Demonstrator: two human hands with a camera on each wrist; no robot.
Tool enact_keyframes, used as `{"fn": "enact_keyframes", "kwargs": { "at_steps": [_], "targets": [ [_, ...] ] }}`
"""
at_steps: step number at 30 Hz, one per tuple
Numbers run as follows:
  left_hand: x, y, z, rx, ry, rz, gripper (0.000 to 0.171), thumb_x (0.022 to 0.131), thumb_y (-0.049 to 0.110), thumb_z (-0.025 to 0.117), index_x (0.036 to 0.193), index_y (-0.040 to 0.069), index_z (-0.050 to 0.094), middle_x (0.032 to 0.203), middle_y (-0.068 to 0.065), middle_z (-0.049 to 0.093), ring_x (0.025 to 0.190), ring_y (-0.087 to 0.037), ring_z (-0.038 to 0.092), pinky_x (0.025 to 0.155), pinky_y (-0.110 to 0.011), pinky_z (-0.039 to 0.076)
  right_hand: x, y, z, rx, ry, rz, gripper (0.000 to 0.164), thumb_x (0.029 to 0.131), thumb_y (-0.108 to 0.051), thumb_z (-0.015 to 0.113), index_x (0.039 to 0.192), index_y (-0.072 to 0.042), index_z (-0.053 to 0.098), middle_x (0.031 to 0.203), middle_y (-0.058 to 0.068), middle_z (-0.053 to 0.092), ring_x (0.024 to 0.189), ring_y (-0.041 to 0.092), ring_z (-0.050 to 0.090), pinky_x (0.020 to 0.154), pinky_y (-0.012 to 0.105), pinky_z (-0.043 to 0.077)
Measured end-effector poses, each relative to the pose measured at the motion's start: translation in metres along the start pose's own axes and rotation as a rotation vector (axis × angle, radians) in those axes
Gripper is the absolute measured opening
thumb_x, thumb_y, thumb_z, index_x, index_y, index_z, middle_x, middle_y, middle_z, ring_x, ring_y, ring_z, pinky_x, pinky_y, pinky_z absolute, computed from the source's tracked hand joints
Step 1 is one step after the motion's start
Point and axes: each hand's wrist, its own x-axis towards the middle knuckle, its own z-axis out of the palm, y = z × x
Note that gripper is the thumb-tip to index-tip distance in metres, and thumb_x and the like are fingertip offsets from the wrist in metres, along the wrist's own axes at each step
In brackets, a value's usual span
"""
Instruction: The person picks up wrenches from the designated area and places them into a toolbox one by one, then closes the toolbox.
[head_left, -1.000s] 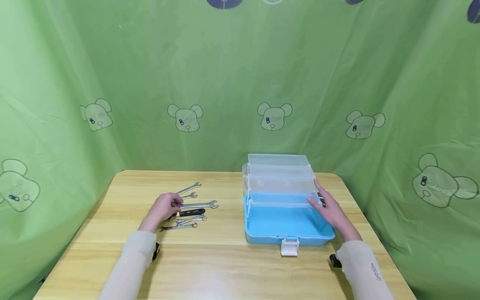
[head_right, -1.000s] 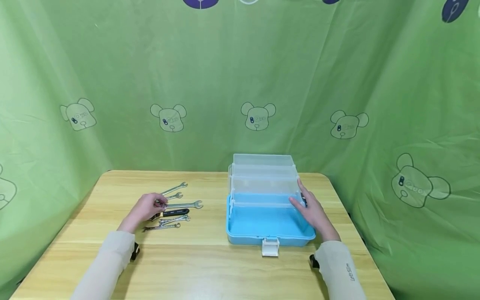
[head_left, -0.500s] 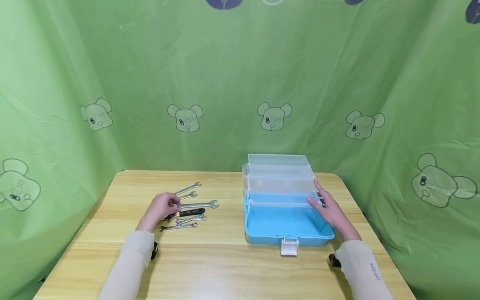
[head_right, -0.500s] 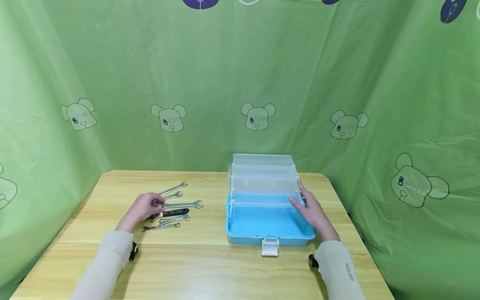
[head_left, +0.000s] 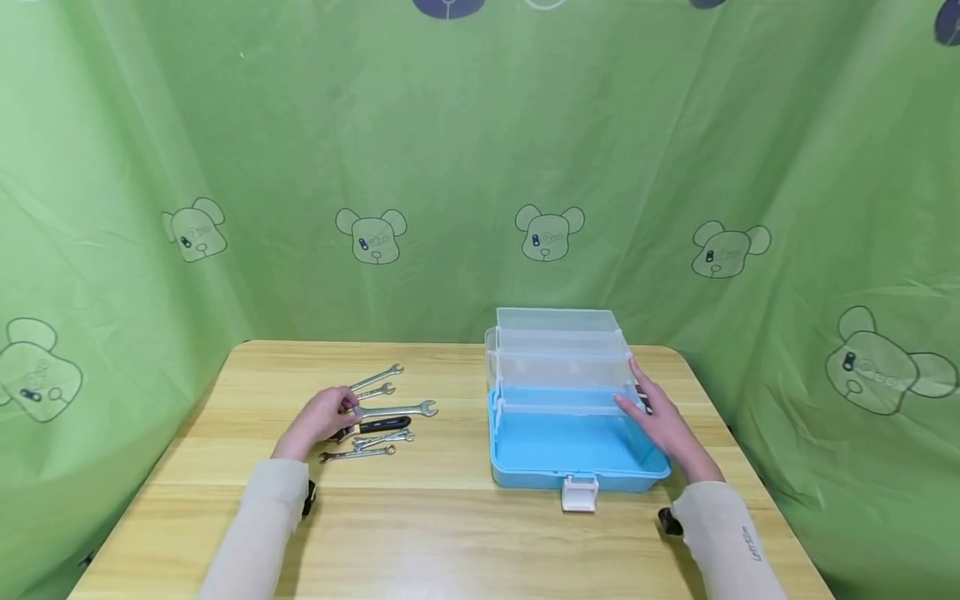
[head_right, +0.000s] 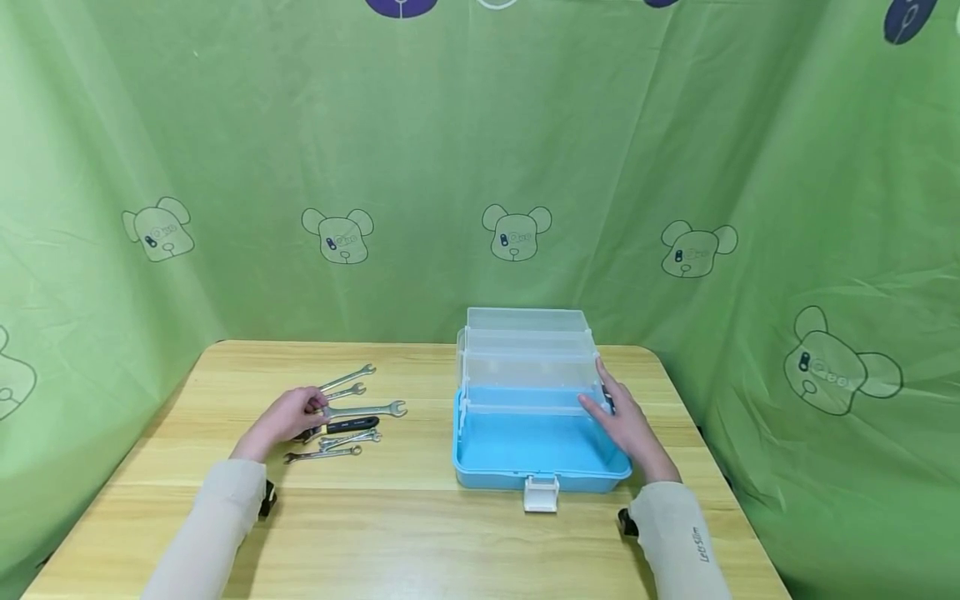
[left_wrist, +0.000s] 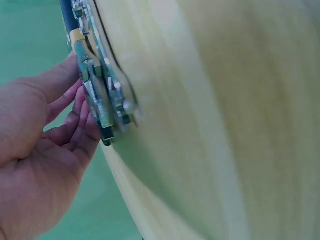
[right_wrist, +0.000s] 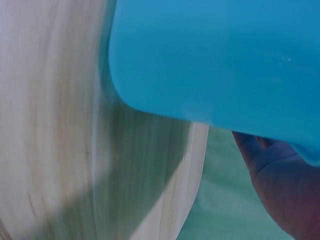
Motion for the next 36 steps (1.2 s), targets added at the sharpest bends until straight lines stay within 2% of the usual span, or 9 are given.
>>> {"fn": "enact_keyframes", "kwargs": {
  "at_steps": [4, 6, 11, 14, 18, 22, 27, 29, 36],
  "targets": [
    [-0.001, 0.003, -0.002, 0.007, -0.024, 0.007, 0.026, 0.091, 0.008, 0.077, 0.111, -0.004, 0.066, 0.102, -0.014, 0.07, 0.096, -0.027, 0.066, 0.097, -0.05, 0.057, 0.0, 0.0, -0.001, 0.009, -0.004, -0.006, 0.083, 0.106, -0.053, 0.05, 0.166, -0.031, -0.004, 0.168, 0.033, 0.011, 0.147, 0.061, 0.024, 0.115, 0.078, 0.027],
    [-0.002, 0.005, -0.002, 0.009, -0.026, 0.024, 0.025, 0.09, 0.007, 0.078, 0.108, -0.004, 0.065, 0.1, -0.014, 0.067, 0.093, -0.026, 0.063, 0.093, -0.049, 0.058, 0.0, 0.001, -0.001, 0.009, -0.004, -0.004, 0.083, 0.106, -0.053, 0.05, 0.166, -0.031, -0.004, 0.168, 0.033, 0.011, 0.147, 0.061, 0.024, 0.115, 0.078, 0.027],
    [-0.002, 0.008, 0.001, 0.031, 0.014, 0.065, 0.022, 0.088, 0.004, 0.079, 0.102, -0.001, 0.063, 0.095, -0.011, 0.059, 0.087, -0.022, 0.054, 0.083, -0.041, 0.054, 0.0, 0.004, -0.003, 0.012, -0.004, 0.013, 0.083, 0.106, -0.056, 0.049, 0.165, -0.035, -0.006, 0.169, 0.032, 0.009, 0.148, 0.061, 0.022, 0.113, 0.081, 0.025],
    [-0.002, 0.008, 0.001, 0.015, 0.034, 0.064, 0.02, 0.089, 0.003, 0.077, 0.102, 0.002, 0.062, 0.092, -0.009, 0.062, 0.085, -0.02, 0.056, 0.082, -0.04, 0.053, 0.0, 0.003, -0.004, 0.014, -0.005, 0.014, 0.083, 0.106, -0.056, 0.049, 0.164, -0.036, -0.007, 0.169, 0.031, 0.008, 0.148, 0.062, 0.022, 0.112, 0.082, 0.025],
    [-0.004, 0.005, 0.001, -0.03, 0.013, 0.046, 0.016, 0.09, 0.002, 0.075, 0.102, 0.003, 0.066, 0.093, -0.007, 0.068, 0.086, -0.019, 0.062, 0.085, -0.044, 0.058, 0.0, 0.002, -0.002, 0.021, -0.007, 0.008, 0.084, 0.106, -0.056, 0.049, 0.165, -0.034, -0.006, 0.169, 0.032, 0.009, 0.148, 0.061, 0.022, 0.113, 0.081, 0.025],
    [-0.007, 0.0, 0.003, -0.063, 0.007, 0.044, 0.012, 0.092, 0.005, 0.075, 0.102, 0.005, 0.069, 0.095, -0.007, 0.07, 0.088, -0.019, 0.063, 0.088, -0.045, 0.057, 0.0, 0.001, 0.0, 0.028, -0.011, 0.009, 0.084, 0.106, -0.054, 0.049, 0.166, -0.031, -0.005, 0.169, 0.033, 0.008, 0.148, 0.062, 0.021, 0.112, 0.082, 0.025],
    [-0.01, -0.003, 0.005, -0.14, 0.026, 0.06, 0.01, 0.095, 0.009, 0.073, 0.105, 0.007, 0.069, 0.095, -0.007, 0.068, 0.088, -0.019, 0.06, 0.082, -0.039, 0.053, -0.002, 0.0, 0.0, 0.025, -0.008, 0.014, 0.085, 0.106, -0.055, 0.049, 0.166, -0.031, -0.005, 0.169, 0.033, 0.007, 0.148, 0.062, 0.021, 0.113, 0.082, 0.024],
    [-0.011, -0.002, 0.005, -0.197, 0.03, 0.042, 0.012, 0.097, 0.01, 0.072, 0.108, 0.007, 0.068, 0.097, -0.009, 0.068, 0.088, -0.019, 0.061, 0.081, -0.036, 0.054, -0.001, -0.001, 0.0, 0.023, -0.006, 0.01, 0.085, 0.106, -0.055, 0.049, 0.166, -0.03, -0.005, 0.169, 0.033, 0.008, 0.148, 0.061, 0.021, 0.113, 0.081, 0.025],
    [-0.014, 0.004, 0.002, -0.429, 0.077, -0.024, 0.035, 0.099, 0.011, 0.069, 0.132, 0.002, 0.06, 0.108, -0.015, 0.068, 0.098, -0.029, 0.065, 0.085, -0.038, 0.06, -0.001, -0.001, 0.0, 0.023, -0.008, 0.007, 0.084, 0.107, -0.052, 0.05, 0.166, -0.029, -0.005, 0.169, 0.033, 0.008, 0.148, 0.061, 0.022, 0.113, 0.081, 0.025]
  ]
}}
